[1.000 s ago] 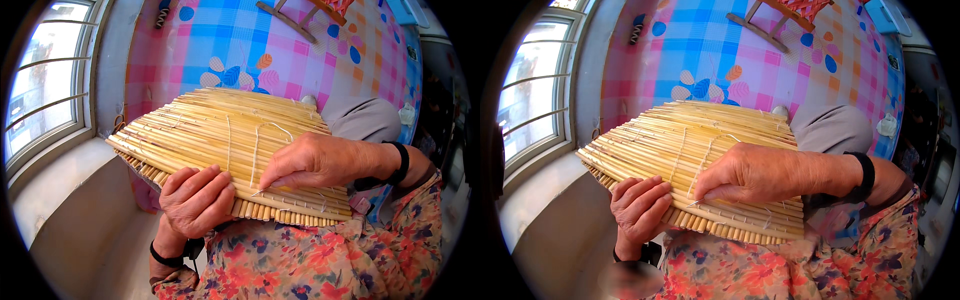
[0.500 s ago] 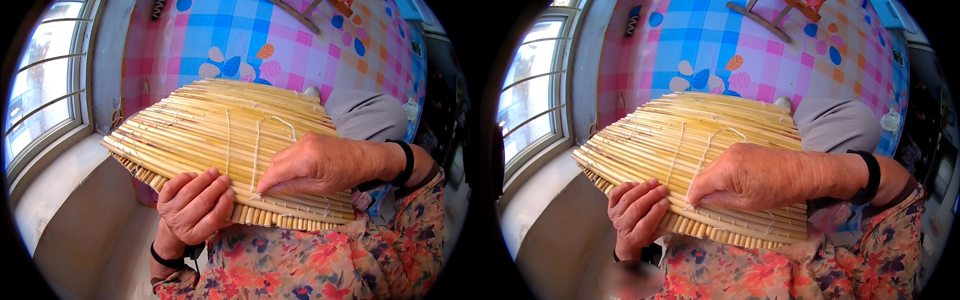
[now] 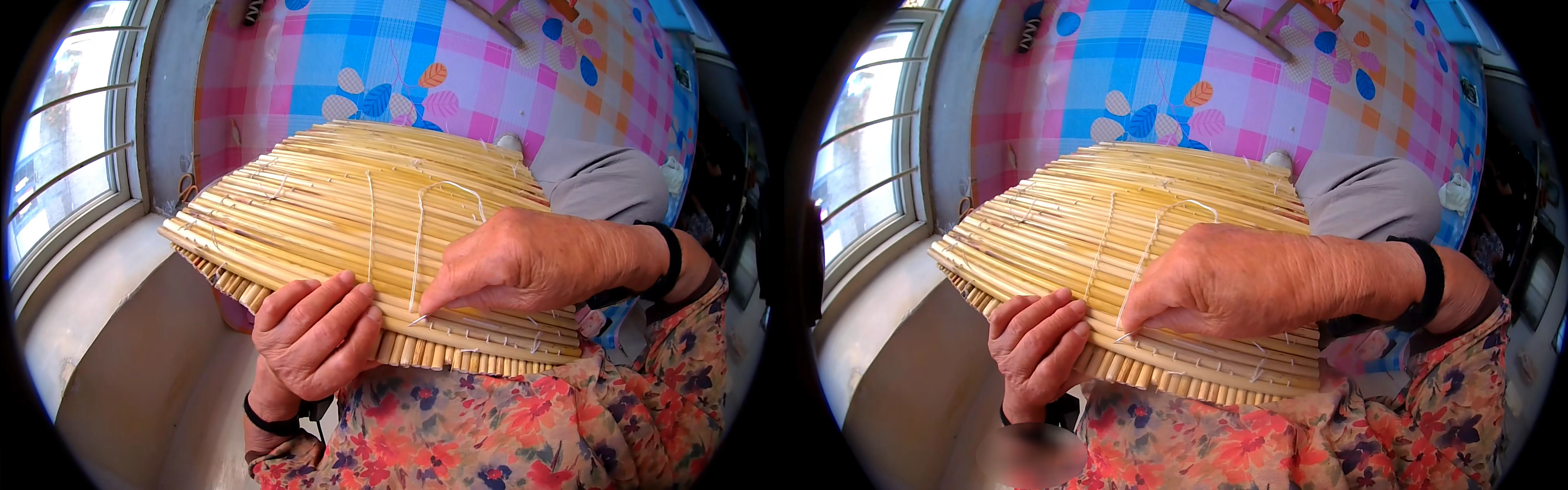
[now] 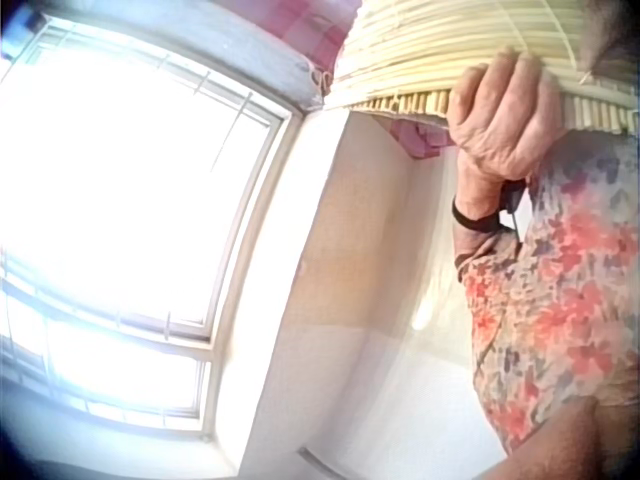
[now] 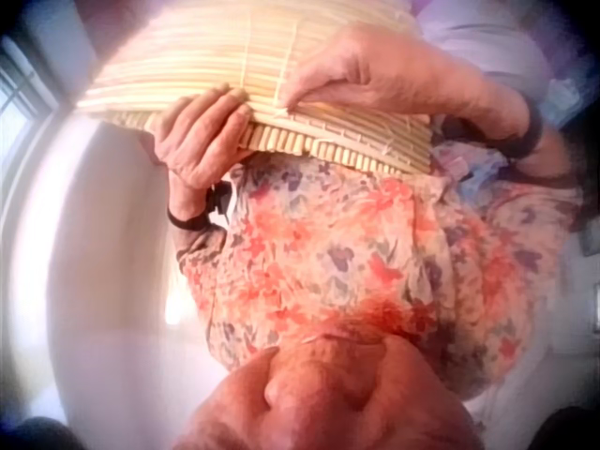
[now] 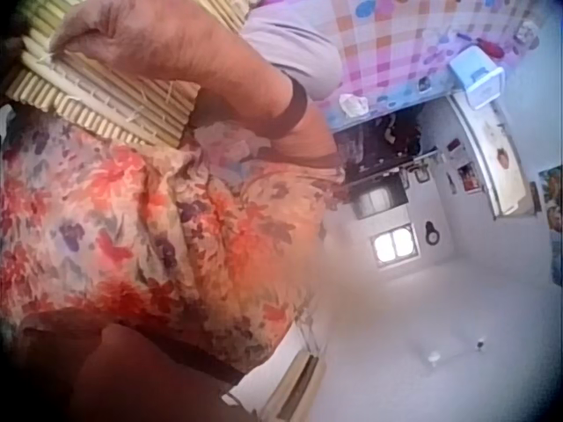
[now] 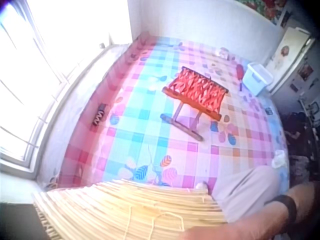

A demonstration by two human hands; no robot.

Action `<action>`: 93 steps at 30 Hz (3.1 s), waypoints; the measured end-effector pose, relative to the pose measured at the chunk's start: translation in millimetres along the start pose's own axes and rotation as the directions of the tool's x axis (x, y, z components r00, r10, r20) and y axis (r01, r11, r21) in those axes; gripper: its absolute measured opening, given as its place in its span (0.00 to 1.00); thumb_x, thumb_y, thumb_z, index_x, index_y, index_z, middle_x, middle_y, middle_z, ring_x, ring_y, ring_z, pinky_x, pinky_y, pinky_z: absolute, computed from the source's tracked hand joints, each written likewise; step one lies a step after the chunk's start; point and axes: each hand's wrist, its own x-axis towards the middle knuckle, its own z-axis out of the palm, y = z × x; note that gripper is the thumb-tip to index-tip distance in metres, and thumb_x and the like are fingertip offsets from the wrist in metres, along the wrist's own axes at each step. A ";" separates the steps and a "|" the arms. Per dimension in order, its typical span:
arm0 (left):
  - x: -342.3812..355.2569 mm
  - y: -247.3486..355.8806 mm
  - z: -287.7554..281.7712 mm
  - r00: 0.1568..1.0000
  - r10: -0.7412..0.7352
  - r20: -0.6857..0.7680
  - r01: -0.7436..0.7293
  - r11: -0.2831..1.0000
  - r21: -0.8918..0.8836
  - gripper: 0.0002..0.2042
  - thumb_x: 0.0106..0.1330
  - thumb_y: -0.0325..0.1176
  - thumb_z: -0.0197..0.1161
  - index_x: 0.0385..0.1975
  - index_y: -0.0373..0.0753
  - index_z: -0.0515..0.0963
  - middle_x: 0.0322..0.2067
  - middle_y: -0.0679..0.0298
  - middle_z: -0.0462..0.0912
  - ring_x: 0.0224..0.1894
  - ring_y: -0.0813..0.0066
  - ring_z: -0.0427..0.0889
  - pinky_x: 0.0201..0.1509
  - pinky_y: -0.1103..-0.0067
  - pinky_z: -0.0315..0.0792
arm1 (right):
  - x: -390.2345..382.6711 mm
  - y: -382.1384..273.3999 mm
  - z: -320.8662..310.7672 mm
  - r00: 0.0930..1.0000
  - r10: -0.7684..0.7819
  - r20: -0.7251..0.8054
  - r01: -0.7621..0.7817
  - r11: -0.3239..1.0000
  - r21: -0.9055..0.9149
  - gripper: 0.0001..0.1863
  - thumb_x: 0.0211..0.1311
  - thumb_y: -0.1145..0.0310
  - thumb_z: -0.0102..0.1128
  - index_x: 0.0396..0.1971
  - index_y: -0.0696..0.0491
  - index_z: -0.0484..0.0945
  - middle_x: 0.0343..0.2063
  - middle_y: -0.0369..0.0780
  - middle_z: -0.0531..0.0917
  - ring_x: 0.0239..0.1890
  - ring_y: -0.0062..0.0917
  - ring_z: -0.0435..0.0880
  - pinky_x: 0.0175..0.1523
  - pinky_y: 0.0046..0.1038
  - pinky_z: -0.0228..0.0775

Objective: The person weaves a mat by threading a cord through a row of reeds, pulling the cord tight, and securing the ends.

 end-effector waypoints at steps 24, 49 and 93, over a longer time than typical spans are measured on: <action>0.9 -0.9 -0.8 1.000 -0.003 0.005 0.003 1.000 -0.007 0.09 0.66 0.42 0.57 0.35 0.45 0.80 0.38 0.64 0.85 0.43 0.69 0.84 0.47 0.74 0.71 | 6.5 -1.1 -5.8 0.998 0.023 0.054 -0.025 0.999 0.039 0.08 0.62 0.69 0.57 0.38 0.53 0.83 0.30 0.46 0.84 0.34 0.41 0.83 0.37 0.36 0.74; -12.0 -4.7 11.2 0.985 0.048 -0.166 -0.060 0.996 -0.066 0.08 0.52 0.32 0.65 0.32 0.42 0.79 0.35 0.66 0.82 0.39 0.70 0.81 0.42 0.75 0.73 | 42.3 -47.0 -1.5 0.908 0.134 0.396 0.199 0.696 -0.690 0.04 0.51 0.72 0.54 0.27 0.56 0.72 0.24 0.43 0.77 0.31 0.39 0.81 0.31 0.36 0.74; -23.0 -14.1 26.4 0.952 0.150 -0.267 -0.166 0.985 -0.037 0.09 0.48 0.31 0.64 0.31 0.43 0.79 0.34 0.68 0.81 0.35 0.72 0.81 0.37 0.75 0.73 | 43.4 -57.5 11.5 0.909 0.076 0.410 0.302 0.559 -0.772 0.05 0.49 0.75 0.56 0.24 0.57 0.69 0.21 0.43 0.75 0.23 0.38 0.81 0.25 0.35 0.75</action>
